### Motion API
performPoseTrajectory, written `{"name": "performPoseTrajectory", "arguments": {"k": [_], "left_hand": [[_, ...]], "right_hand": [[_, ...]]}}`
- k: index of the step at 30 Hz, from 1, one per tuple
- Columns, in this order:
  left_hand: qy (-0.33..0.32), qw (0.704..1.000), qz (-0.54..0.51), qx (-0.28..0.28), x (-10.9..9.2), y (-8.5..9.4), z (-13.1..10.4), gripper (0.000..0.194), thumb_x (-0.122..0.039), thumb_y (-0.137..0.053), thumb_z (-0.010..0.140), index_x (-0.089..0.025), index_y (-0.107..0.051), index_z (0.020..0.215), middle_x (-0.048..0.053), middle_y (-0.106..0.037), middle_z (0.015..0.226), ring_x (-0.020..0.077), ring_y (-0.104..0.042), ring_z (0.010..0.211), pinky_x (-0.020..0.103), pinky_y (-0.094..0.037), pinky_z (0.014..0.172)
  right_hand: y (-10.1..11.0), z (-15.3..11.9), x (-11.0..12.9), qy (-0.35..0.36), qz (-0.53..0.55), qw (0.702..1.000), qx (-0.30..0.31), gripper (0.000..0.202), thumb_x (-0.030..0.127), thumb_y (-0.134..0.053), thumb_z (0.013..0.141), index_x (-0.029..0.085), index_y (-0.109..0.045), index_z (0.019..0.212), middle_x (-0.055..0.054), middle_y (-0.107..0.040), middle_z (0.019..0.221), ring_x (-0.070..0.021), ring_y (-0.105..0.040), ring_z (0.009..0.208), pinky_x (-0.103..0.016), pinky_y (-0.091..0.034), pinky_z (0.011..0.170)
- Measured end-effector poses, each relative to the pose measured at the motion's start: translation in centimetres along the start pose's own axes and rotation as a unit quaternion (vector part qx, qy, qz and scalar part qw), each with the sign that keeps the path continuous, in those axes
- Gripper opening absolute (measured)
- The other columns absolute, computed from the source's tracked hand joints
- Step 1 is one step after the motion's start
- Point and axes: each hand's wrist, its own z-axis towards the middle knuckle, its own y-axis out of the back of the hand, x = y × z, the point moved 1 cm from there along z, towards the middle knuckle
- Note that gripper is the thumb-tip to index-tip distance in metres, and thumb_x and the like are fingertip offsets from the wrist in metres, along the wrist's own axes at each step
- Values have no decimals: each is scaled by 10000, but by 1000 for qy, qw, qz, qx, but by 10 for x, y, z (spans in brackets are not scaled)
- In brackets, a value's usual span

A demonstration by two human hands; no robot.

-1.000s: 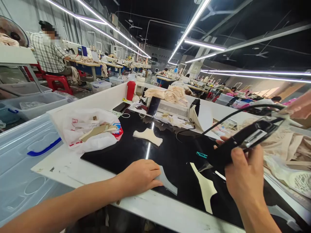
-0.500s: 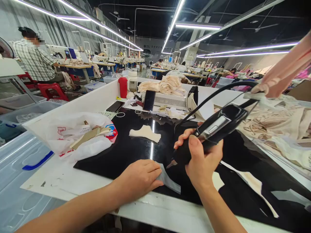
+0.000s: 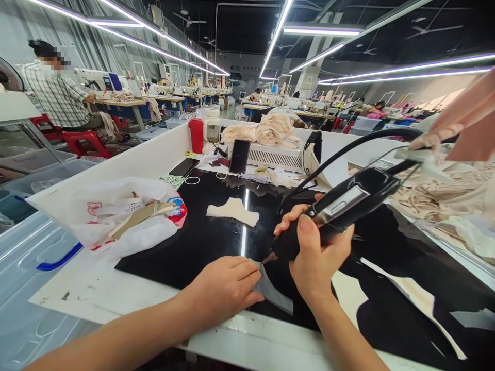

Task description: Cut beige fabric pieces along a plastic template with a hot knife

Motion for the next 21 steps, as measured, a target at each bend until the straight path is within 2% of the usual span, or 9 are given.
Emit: {"name": "performPoseTrajectory", "arguments": {"k": [3, 10, 15, 21], "left_hand": [[-3, 1000, -3, -7, 0, 0, 0, 365, -381, -451, 1100, -106, -690, 1119, 92, -742, 1117, 198, -698, 1071, 325, -598, 931], [3, 1000, -3, 17, 1, -1, -1, 338, -376, -470, 1095, -117, -678, 1153, 92, -731, 1144, 191, -684, 1103, 328, -591, 964], [3, 1000, 3, 13, 1, -2, -3, 338, -375, -457, 1100, -126, -678, 1160, 83, -736, 1150, 186, -682, 1114, 325, -584, 979], [-17, 1000, 22, -13, 1, -2, -1, 355, -361, -431, 1110, -117, -688, 1120, 65, -752, 1119, 175, -697, 1066, 305, -584, 954]], "right_hand": [[0, 1, 0, 3, -3, 1000, -1, 369, 291, -755, 911, 269, -505, 1181, 54, -653, 841, -134, -612, 601, -297, -547, 539], [-1, 1, 2, -4, -6, 1000, -3, 333, 270, -746, 914, 279, -519, 1157, 56, -654, 832, -136, -602, 590, -300, -536, 532], [-2, 0, 2, -1, -25, 1000, -9, 265, 266, -726, 924, 281, -539, 1110, 48, -650, 815, -145, -601, 592, -312, -538, 529], [-6, 1, 1, -12, 17, 1000, -1, 328, 288, -739, 924, 286, -536, 1182, 55, -641, 832, -138, -602, 608, -316, -547, 559]]}}
